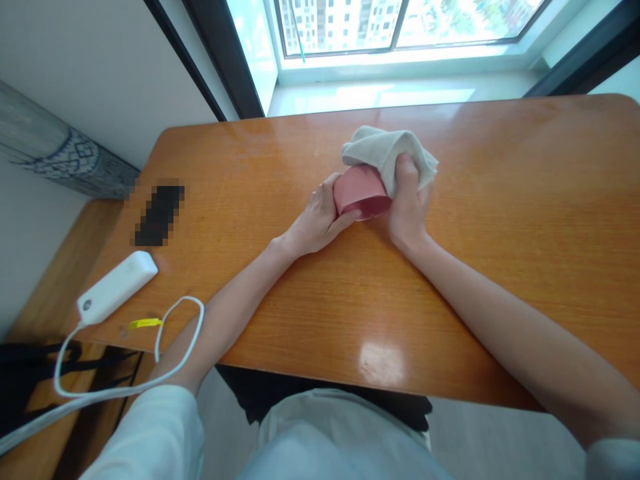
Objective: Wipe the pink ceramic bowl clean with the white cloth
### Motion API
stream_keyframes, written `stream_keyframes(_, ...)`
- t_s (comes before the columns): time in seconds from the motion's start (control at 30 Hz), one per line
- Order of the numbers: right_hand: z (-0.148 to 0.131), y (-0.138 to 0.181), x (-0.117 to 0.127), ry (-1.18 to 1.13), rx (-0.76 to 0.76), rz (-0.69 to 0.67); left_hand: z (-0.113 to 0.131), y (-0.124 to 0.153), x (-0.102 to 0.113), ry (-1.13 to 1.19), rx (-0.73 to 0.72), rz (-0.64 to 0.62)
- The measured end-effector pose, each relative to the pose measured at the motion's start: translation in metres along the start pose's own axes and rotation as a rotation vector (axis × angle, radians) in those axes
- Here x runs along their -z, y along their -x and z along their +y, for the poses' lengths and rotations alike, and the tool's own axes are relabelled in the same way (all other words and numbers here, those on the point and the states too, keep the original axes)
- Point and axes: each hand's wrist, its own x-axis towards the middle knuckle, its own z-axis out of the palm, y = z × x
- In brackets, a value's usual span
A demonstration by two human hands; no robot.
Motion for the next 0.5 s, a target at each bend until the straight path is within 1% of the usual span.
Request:
stream_keyframes(0.1,-0.006,-0.002,0.006,0.028,0.027,-0.025,0.003,0.0,0.0,-0.047,0.026,-0.014)
stream_keyframes(0.27,-0.008,-0.007,0.008,-0.099,-0.03,-0.045,0.01,-0.003,0.005,0.018,-0.047,0.066)
stream_keyframes(0.37,-0.009,-0.008,0.004,-0.134,0.004,-0.027,0.011,-0.004,0.007,0.018,-0.053,0.088)
stream_keyframes(0.43,-0.004,-0.008,0.002,-0.132,0.025,-0.014,0.011,-0.004,0.007,0.01,-0.047,0.083)
stream_keyframes(0.5,0.009,-0.008,0.0,-0.127,0.024,-0.016,0.012,-0.004,0.008,0.022,-0.05,0.082)
